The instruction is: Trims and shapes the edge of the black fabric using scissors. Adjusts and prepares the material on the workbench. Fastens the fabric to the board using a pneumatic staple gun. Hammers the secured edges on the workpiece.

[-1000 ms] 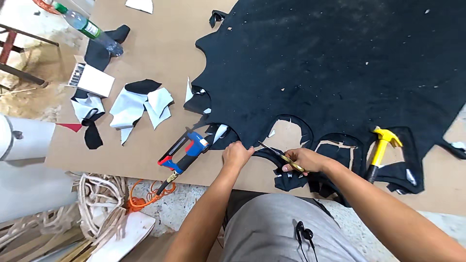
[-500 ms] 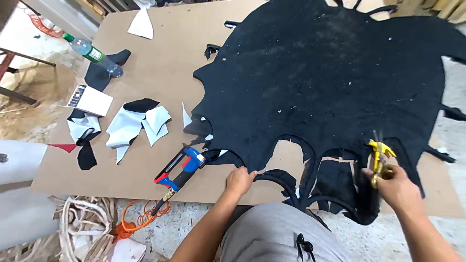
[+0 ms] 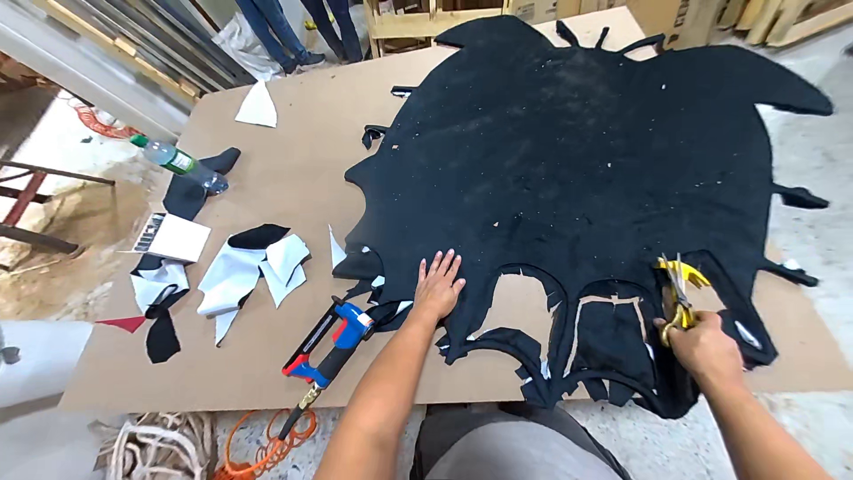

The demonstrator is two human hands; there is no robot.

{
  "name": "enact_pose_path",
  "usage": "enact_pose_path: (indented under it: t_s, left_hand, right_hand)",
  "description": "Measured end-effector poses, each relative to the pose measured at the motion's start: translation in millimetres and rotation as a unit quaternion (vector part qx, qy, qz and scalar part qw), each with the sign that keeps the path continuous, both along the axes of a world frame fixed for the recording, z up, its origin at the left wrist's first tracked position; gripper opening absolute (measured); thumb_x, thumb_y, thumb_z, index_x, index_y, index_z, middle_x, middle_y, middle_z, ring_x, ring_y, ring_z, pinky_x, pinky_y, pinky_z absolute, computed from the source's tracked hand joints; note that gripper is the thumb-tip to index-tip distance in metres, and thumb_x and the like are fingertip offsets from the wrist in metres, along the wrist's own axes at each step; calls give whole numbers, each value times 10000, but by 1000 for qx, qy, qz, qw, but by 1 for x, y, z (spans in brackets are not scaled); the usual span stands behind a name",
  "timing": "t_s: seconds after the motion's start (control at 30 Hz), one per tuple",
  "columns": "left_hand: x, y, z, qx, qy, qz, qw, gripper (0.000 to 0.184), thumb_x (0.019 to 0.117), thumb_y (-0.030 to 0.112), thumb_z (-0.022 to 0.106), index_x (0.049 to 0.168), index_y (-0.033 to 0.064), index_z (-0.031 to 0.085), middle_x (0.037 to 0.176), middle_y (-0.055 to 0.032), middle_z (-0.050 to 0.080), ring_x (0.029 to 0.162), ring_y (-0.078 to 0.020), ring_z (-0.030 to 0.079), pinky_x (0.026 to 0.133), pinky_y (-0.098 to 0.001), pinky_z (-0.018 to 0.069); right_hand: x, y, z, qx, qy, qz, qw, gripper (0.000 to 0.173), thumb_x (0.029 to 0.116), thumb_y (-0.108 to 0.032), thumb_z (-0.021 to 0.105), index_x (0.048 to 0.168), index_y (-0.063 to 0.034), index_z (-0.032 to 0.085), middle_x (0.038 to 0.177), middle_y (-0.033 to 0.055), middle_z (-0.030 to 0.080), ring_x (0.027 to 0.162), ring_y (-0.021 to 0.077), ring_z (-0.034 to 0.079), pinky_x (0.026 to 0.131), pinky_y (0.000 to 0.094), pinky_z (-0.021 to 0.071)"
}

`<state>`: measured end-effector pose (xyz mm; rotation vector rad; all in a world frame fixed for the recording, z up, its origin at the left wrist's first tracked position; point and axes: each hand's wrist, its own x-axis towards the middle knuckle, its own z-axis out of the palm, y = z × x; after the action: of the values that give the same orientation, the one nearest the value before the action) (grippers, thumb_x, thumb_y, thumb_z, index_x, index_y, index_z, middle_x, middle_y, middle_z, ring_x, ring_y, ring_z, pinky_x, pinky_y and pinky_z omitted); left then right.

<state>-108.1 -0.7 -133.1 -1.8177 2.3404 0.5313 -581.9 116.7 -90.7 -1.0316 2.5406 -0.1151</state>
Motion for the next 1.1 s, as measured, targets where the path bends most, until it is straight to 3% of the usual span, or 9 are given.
enact_pose_path:
  t_s: [0.13,0.27,0.37,0.57,0.8,0.87,0.97,1.03,1.1]
  left_hand:
    - [-33,-33,-14,-48,-9,85,995,675,1081,557,246,1670,234,184,1749,35,66,1610,-289,-17,1221,-707,-44]
    - [-34,-38,-14,-39,31,-85,995,609,1105,491,221,1668,257,200,1741,106,83,1611,-214,-16,1251,-662,-29]
    - [-11,-50,-21,-71,50,-158,984,692,1060,637,276,1657,288,242,1730,119,145,1606,-162,58,1292,-556,44]
    - [-1,-23,-29,-153,-9,138,979,863,1008,728,252,1649,150,257,1731,-10,187,1603,-215,117,1294,-536,74]
    - [14,33,-12,-96,-33,333,937,897,1014,672,361,1652,68,177,1741,-106,85,1608,-278,48,1287,-542,42]
    - [25,47,11,-28,-33,371,928,924,1012,642,418,1639,14,164,1735,-158,53,1607,-305,43,1288,-535,49]
    - [50,76,51,10,-4,391,920,895,1000,572,527,1587,-57,277,1685,-253,190,1577,-373,175,1281,-540,130]
    - [58,110,73,-19,48,368,928,809,1002,496,578,1588,-4,333,1675,-217,263,1568,-347,229,1282,-535,170]
    - [48,139,93,17,134,338,931,709,1000,440,613,1571,73,412,1652,-154,345,1525,-302,345,1242,-519,315]
  right_hand:
    - [-4,4,-5,-3,-1,10,1000,666,926,-394,761,1426,-48,489,1092,338,677,1035,555,657,862,735,496]
    - [-7,6,-10,2,6,6,1000,679,934,-404,750,1439,-47,470,1093,337,678,1039,556,655,868,732,495]
    - [-7,8,-9,-1,5,7,1000,672,931,-392,756,1436,-50,474,1092,336,678,1032,549,660,864,729,498]
    - [-3,12,-8,-1,-3,11,1000,669,931,-405,752,1433,-56,479,1085,329,683,1029,548,661,863,727,499]
    - [-9,15,-12,-18,-6,21,1000,653,929,-395,750,1424,-51,499,1110,330,681,1052,547,657,880,729,494]
    - [-14,15,-14,-35,-20,24,999,638,916,-368,767,1412,-51,519,1120,332,678,1057,552,651,885,740,483]
    - [-26,23,-10,-82,-90,26,992,612,891,-273,793,1406,-59,542,1163,295,676,1088,512,640,913,738,472]
    - [-21,38,2,-111,-134,39,984,656,887,-239,794,1444,-51,502,1191,276,674,1096,465,649,933,705,486]
    - [8,51,23,-137,-171,93,971,702,868,-217,796,1461,-37,467,1139,256,690,1012,412,684,886,655,533]
